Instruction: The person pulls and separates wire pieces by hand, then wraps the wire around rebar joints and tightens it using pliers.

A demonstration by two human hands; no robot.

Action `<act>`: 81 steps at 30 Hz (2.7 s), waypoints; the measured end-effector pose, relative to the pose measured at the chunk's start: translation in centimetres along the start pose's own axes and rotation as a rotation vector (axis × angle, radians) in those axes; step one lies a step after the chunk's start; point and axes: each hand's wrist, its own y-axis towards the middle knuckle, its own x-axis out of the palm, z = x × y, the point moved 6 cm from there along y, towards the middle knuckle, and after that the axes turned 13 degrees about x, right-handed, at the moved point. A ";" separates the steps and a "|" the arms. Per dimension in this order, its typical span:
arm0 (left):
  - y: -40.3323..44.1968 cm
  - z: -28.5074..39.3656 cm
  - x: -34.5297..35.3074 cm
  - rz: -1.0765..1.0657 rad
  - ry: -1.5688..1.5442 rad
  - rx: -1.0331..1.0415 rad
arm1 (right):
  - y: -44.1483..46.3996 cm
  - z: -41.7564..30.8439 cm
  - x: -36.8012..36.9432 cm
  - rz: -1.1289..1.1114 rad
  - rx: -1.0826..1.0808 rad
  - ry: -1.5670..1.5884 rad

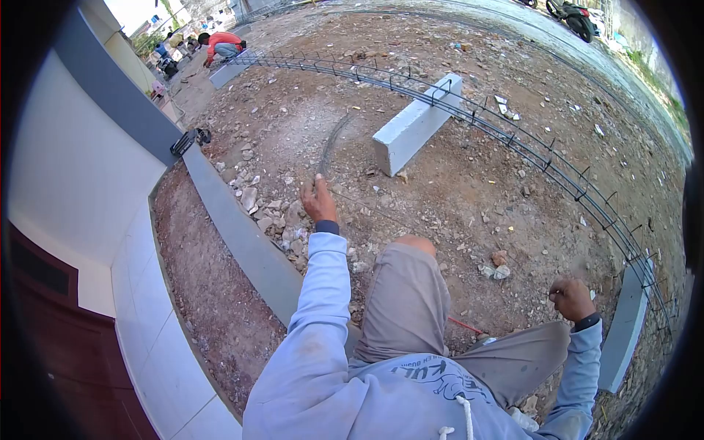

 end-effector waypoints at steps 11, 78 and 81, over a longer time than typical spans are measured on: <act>-0.7 -1.1 -0.8 0.035 -0.502 -0.459 | -2.5 2.2 -2.8 -0.022 0.243 1.083; -8.7 -24.0 0.5 -0.549 0.945 -0.106 | 0.9 16.5 10.7 -0.330 0.802 0.075; -8.1 -24.6 0.6 -0.601 1.007 -0.217 | 0.5 17.1 10.8 -0.338 0.835 0.109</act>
